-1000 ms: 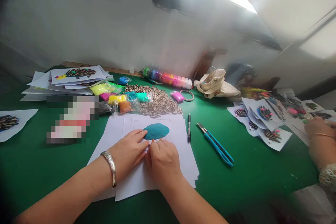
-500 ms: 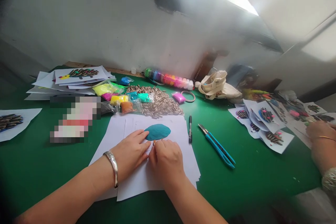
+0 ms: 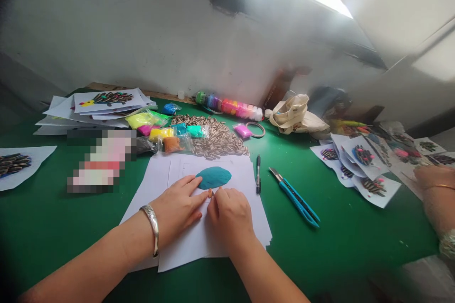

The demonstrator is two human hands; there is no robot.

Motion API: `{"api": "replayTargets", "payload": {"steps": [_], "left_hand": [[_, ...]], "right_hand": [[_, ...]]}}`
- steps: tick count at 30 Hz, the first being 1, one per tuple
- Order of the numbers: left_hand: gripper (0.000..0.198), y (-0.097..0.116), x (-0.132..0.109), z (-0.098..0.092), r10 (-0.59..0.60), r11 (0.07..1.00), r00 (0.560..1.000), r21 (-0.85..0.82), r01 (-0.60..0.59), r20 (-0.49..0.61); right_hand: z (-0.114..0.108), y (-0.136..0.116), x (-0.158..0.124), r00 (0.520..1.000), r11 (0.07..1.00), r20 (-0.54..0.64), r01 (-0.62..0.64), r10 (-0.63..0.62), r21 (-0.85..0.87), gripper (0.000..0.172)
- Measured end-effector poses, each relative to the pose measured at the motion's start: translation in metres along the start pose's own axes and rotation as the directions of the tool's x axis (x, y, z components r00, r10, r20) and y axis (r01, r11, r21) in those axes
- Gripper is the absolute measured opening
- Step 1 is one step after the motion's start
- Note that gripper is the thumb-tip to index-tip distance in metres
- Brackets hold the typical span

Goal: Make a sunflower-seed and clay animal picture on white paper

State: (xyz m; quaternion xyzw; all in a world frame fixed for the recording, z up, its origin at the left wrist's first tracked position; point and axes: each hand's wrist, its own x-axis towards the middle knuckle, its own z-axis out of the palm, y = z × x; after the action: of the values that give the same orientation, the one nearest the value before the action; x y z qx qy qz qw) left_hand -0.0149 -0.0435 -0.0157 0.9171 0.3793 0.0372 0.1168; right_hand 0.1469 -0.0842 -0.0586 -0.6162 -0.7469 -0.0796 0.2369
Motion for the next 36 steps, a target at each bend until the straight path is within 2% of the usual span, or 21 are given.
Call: {"api": "replayTargets", "payload": {"steps": [8,14,19,25,32,36], "left_hand": [[0.039,-0.001,0.001,0.0,0.004,1.0,1.0,0.003,-0.004,0.009],[0.043,-0.001,0.001,0.001,0.009,1.0,1.0,0.0,-0.009,0.003],[0.042,-0.002,0.002,0.002,0.014,1.0,1.0,0.002,-0.014,-0.004],[0.032,-0.006,0.003,0.006,0.01,1.0,1.0,-0.024,-0.01,0.004],[0.035,-0.002,0.004,0.002,-0.013,1.0,0.999,-0.01,0.013,0.048],[0.035,-0.002,0.004,0.001,-0.015,1.0,0.998,-0.005,0.015,0.058]], "right_hand": [[0.0,0.002,0.003,0.998,0.996,0.061,0.026,-0.031,0.081,0.025],[0.0,0.004,0.003,0.998,0.997,0.066,0.019,-0.024,0.073,0.026],[-0.003,0.003,0.004,0.999,0.995,0.016,0.028,-0.029,0.091,0.026],[-0.003,-0.005,0.005,0.995,0.991,-0.015,0.101,-0.1,0.086,0.029],[0.002,-0.009,0.005,1.0,1.0,-0.01,0.028,-0.028,0.008,0.023],[0.002,-0.009,0.005,0.999,0.999,-0.03,0.034,-0.034,-0.007,0.024]]}}
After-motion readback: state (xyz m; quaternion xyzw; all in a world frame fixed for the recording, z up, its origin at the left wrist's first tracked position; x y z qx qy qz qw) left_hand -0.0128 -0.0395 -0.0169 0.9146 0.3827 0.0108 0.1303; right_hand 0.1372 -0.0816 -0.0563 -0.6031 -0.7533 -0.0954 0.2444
